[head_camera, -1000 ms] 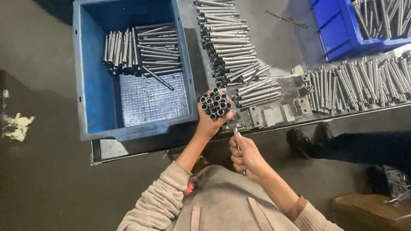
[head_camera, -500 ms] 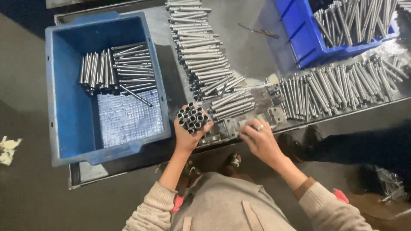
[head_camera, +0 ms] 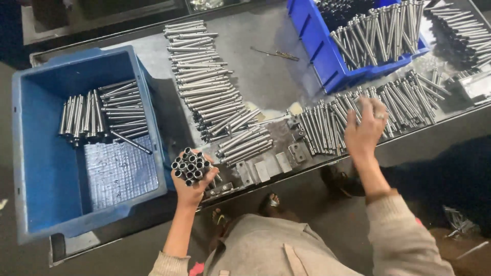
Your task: A worker is manually assembling metal components by inserting long metal rods into a circular multi-hole fixture on a metal workbench in a factory setting.
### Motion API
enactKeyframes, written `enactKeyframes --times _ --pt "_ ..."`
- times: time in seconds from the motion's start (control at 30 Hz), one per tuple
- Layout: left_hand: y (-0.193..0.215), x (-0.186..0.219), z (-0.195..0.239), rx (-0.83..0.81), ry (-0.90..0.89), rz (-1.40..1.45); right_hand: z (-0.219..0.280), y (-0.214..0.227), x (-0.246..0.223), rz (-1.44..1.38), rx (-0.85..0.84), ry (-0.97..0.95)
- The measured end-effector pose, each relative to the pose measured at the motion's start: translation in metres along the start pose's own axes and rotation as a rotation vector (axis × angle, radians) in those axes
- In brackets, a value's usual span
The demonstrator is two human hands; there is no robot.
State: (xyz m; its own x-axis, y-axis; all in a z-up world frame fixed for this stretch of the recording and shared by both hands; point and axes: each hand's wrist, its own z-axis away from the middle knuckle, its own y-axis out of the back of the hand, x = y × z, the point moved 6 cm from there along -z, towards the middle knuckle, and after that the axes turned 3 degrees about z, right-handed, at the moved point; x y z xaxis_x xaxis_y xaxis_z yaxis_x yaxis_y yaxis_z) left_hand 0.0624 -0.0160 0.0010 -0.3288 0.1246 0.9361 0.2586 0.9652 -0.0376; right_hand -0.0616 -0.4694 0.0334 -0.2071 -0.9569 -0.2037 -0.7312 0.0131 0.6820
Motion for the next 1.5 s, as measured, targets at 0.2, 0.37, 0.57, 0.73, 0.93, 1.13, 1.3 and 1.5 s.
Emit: enactKeyframes --times 0.2,0.37,0.57,0.73,0.93,1.13,1.3,1.5 --pt "-0.003 0.005 -0.007 0.029 -0.051 -0.014 -0.017 0.013 -0.082 -0.105 -0.223 -0.169" --pt "-0.001 0.024 -0.005 0.034 0.045 0.125 0.071 -0.039 -0.276 -0.663 -0.558 -0.155" --pt "0.007 0.017 -0.006 0.099 0.052 0.185 0.052 0.001 -0.307 -0.924 -0.561 -0.319" --pt "0.008 0.001 -0.004 0.019 0.104 0.287 0.127 0.012 -0.341 -1.314 -0.884 -0.847" --pt "0.007 -0.004 -0.009 0.083 0.013 0.333 0.160 0.003 -0.350 -1.379 -1.141 -1.379" --pt "0.006 -0.006 -0.007 0.052 0.045 0.379 0.168 -0.004 -0.350 -1.197 -1.071 -1.187" --pt "0.005 -0.005 -0.006 0.033 0.050 0.387 0.160 0.004 -0.356 -1.316 -1.137 -1.359" --pt "0.007 0.002 -0.005 0.061 0.016 0.309 0.140 0.032 -0.354 -0.978 -1.151 -0.327"
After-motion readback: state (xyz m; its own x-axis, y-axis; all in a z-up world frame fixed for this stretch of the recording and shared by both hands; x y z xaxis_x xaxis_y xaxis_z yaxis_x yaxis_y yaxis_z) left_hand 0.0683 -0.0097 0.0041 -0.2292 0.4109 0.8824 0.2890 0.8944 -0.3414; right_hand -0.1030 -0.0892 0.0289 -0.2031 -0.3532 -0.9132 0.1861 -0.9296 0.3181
